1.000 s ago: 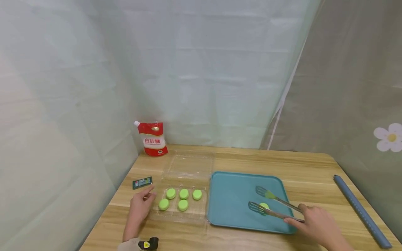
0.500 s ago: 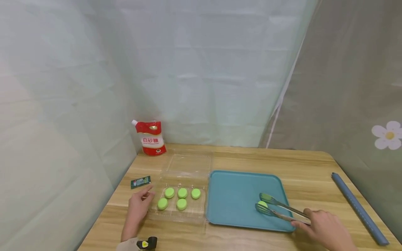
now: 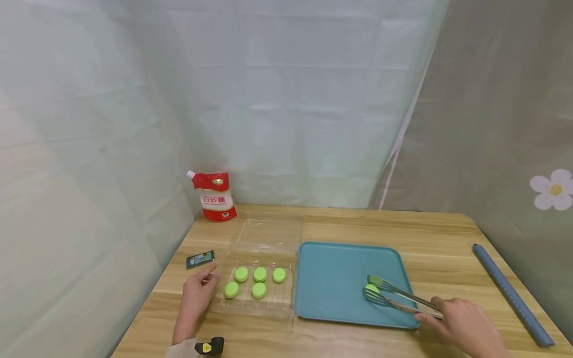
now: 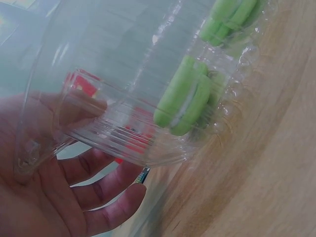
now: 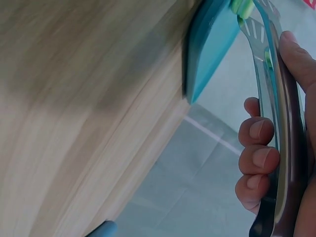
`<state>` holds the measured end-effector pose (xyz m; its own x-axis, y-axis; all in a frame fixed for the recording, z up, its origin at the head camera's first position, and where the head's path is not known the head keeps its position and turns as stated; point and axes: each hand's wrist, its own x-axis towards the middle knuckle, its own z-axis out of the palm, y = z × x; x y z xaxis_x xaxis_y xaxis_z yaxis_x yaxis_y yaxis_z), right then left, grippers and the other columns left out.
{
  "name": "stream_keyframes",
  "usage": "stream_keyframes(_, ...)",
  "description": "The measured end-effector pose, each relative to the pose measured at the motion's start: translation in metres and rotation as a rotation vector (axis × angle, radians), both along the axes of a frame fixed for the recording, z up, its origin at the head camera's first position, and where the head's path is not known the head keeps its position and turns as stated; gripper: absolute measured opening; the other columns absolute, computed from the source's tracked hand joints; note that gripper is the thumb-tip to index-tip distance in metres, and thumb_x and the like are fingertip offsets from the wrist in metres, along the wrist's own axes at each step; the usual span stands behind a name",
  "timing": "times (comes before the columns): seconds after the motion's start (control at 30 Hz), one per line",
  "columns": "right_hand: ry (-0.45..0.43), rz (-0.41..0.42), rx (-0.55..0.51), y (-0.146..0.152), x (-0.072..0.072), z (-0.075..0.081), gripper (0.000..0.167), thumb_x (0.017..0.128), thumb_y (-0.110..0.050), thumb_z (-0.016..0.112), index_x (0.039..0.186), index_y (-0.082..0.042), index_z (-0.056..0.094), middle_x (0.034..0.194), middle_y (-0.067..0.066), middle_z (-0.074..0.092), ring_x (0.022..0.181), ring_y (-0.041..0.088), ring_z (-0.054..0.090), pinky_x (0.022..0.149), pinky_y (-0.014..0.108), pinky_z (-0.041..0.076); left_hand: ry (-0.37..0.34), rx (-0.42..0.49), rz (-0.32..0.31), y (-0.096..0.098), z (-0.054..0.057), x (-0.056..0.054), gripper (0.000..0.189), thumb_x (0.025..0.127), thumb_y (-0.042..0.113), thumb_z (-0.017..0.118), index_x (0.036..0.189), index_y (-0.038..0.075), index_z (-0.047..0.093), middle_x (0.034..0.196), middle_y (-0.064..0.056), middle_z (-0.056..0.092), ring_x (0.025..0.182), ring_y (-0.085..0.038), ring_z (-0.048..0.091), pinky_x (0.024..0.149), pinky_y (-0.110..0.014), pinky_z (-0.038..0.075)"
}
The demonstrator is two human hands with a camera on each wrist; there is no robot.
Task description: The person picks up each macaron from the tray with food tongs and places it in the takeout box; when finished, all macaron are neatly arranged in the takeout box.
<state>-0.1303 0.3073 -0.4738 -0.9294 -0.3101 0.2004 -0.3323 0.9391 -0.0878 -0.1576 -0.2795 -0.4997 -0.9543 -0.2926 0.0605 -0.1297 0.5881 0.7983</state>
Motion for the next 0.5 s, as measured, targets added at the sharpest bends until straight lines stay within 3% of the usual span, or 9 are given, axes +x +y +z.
stream_keyframes(0.2, -0.003, 0.022, -0.009, -0.010, -0.004, 0.004, 0.039, 0.083, -0.056, 0.077, 0.077, -0.022, 0.061, 0.057, -0.017, 0.036, 0.049, 0.002, 0.031, 0.045, 0.025, 0.031, 0.018, -0.010, -0.010, 0.002, 0.002, -0.001, 0.041, 0.102, 0.014, 0.061, 0.138, -0.005, 0.057, 0.105, -0.021, 0.069, 0.094, -0.031, 0.064, 0.069, -0.032, 0.050)
stream_keyframes(0.37, -0.059, 0.016, -0.017, -0.025, -0.009, 0.010, 0.043, 0.083, -0.061, 0.073, 0.085, -0.018, 0.068, 0.059, -0.016, 0.044, 0.050, 0.003, 0.036, 0.045, 0.027, 0.035, 0.023, -0.007, -0.004, 0.002, 0.001, 0.000, 0.041, 0.102, 0.013, 0.061, 0.138, -0.006, 0.057, 0.104, -0.020, 0.068, 0.090, -0.027, 0.062, 0.065, -0.029, 0.048)
stream_keyframes(0.5, -0.069, 0.036, -0.037, -0.036, -0.013, 0.012, 0.042, 0.085, -0.061, 0.071, 0.080, -0.020, 0.063, 0.058, -0.015, 0.043, 0.049, 0.002, 0.035, 0.045, 0.026, 0.034, 0.016, -0.005, 0.006, 0.001, 0.000, 0.001, 0.041, 0.101, 0.013, 0.061, 0.138, -0.005, 0.057, 0.104, -0.019, 0.068, 0.090, -0.026, 0.061, 0.065, -0.028, 0.048)
